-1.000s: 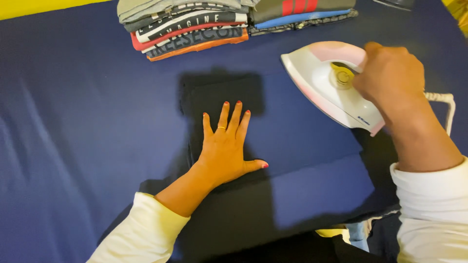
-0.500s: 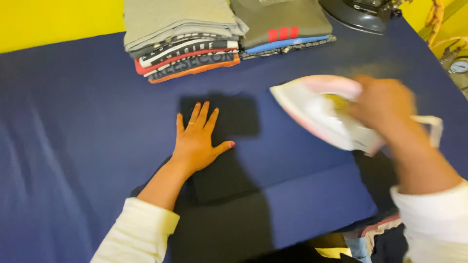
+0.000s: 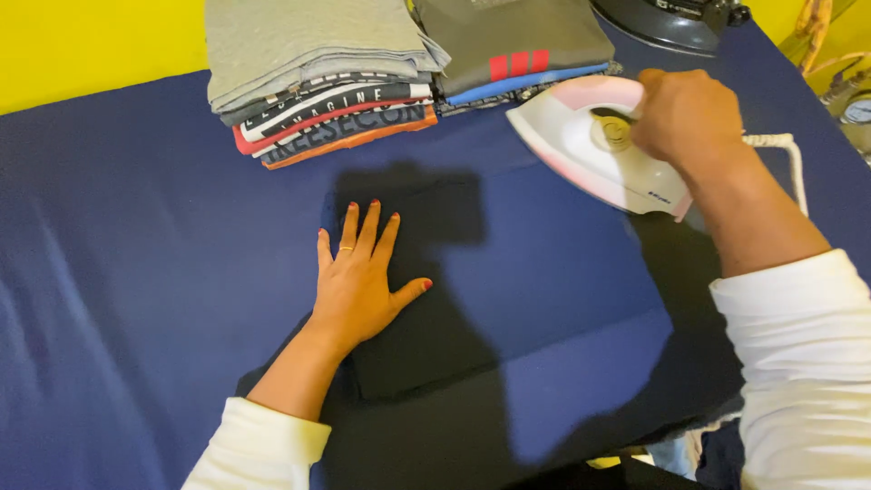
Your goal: Ironing and folding t-shirts on a table
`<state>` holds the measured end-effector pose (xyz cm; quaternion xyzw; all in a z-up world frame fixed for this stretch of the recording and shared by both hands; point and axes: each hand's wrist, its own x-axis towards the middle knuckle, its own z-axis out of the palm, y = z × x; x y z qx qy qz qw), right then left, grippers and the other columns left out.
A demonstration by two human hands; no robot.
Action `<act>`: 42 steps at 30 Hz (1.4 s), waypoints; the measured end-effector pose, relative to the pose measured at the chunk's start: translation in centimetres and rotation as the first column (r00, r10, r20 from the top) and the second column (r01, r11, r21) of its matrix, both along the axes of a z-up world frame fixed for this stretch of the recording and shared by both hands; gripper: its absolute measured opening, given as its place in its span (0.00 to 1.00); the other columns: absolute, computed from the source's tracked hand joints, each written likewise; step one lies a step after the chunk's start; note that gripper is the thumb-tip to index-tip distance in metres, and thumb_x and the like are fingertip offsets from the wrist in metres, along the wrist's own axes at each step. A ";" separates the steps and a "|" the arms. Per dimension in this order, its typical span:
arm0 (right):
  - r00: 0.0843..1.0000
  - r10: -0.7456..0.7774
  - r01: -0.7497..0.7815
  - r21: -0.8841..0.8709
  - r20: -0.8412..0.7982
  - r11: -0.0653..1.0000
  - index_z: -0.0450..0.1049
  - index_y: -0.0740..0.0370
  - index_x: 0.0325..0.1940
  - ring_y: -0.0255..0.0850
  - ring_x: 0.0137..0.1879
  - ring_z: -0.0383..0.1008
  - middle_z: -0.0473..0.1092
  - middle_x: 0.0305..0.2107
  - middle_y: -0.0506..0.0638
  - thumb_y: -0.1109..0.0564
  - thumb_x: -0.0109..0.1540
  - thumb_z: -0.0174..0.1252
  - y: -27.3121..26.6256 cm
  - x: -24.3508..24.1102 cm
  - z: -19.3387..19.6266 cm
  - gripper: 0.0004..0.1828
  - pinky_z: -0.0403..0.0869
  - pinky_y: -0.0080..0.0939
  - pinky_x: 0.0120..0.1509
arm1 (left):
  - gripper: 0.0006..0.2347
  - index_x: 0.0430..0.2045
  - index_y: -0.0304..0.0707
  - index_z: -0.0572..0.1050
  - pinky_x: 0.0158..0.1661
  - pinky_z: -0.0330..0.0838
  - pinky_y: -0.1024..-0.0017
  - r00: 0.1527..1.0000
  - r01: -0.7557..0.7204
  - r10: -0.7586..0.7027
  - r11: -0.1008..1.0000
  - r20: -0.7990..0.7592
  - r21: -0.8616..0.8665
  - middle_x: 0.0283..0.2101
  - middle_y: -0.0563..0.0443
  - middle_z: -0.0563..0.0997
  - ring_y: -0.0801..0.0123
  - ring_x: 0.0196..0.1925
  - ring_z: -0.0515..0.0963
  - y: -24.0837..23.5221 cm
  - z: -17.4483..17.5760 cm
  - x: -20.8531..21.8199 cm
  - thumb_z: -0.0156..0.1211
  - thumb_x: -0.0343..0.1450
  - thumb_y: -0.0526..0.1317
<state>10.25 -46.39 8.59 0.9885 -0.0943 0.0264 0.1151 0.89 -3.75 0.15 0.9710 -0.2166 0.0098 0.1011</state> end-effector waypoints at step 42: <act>0.993 -0.064 0.067 0.019 -0.102 0.998 0.81 0.46 0.50 0.64 0.52 0.81 0.82 0.42 0.61 0.40 0.50 0.60 -0.2 -10.7 1.1 0.26 0.78 0.57 0.46 | 0.08 0.41 0.46 0.86 0.57 0.68 0.61 0.956 0.037 0.139 0.817 0.259 -0.575 0.52 0.50 0.82 0.55 0.52 0.77 6.7 -5.8 6.6 0.65 0.71 0.40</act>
